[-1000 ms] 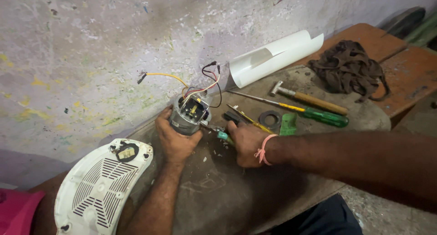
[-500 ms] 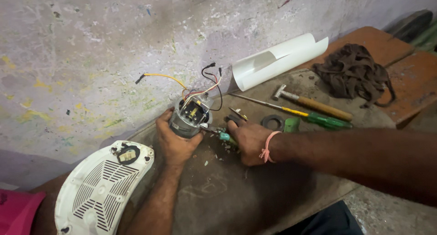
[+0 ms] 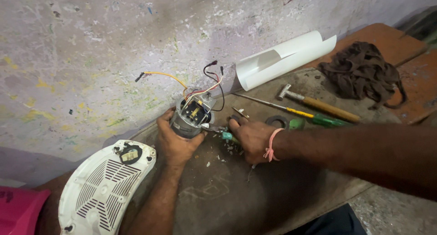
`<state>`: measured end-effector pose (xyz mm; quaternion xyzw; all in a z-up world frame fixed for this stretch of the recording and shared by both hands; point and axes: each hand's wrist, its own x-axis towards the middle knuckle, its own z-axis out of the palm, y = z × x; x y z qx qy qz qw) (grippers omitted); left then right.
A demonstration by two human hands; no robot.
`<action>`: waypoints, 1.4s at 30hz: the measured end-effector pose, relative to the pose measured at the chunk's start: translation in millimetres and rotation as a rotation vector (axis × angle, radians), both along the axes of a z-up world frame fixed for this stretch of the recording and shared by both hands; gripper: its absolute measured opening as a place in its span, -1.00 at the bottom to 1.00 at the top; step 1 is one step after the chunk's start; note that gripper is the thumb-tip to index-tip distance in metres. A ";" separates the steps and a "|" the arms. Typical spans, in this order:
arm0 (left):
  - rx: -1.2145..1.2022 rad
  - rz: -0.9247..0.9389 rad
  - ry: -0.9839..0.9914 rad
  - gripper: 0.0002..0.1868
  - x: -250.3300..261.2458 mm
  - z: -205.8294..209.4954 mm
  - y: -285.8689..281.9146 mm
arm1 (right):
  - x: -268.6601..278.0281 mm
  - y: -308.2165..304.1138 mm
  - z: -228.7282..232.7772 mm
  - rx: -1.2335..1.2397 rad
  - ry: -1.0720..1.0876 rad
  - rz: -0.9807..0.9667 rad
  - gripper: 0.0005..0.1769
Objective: The person repairs a small electrical motor by using a hammer to tap its casing and pliers to adjust internal components. They also use a screwdriver to manipulate parts within the motor assembly while holding it on a workbench.
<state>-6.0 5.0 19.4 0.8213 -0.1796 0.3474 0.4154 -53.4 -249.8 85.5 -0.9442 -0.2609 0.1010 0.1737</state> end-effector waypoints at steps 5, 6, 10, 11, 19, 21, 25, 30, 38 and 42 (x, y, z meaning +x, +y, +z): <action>0.004 0.027 0.068 0.04 -2.2 7.2 -1.6 | 3.6 0.3 3.5 -0.031 -0.006 0.005 -0.31; 0.009 0.029 0.071 0.04 -2.5 9.1 -1.5 | 4.7 0.7 4.7 -0.036 -0.010 0.009 -0.32; 0.008 0.055 0.140 0.06 -6.2 12.6 -0.7 | 7.2 0.6 9.7 -0.067 0.038 0.008 -0.31; 0.000 0.042 0.137 0.06 -4.7 13.3 -1.0 | 8.4 0.0 11.0 -0.052 0.047 0.012 -0.31; 0.021 0.033 0.094 0.07 -1.4 10.4 -0.2 | 12.3 -1.8 6.7 -0.044 0.043 0.039 -0.34; 0.007 0.020 0.106 0.06 -0.4 10.9 -1.1 | 13.7 -2.4 5.4 -0.055 0.045 0.039 -0.33; -0.008 0.014 0.145 0.07 -2.5 13.9 -1.1 | 16.3 -2.4 2.5 -0.027 0.008 0.069 -0.30; 0.012 0.009 0.132 0.06 -2.9 13.9 0.2 | 18.1 -2.9 0.5 -0.048 0.038 0.048 -0.33; 0.041 0.062 0.137 0.09 -1.6 16.9 -2.8 | 13.2 -6.6 -7.2 0.018 -0.081 0.071 -0.35; 0.102 0.065 0.041 0.11 -5.5 11.4 0.9 | 3.5 -1.8 -13.6 0.016 -0.138 -0.021 -0.29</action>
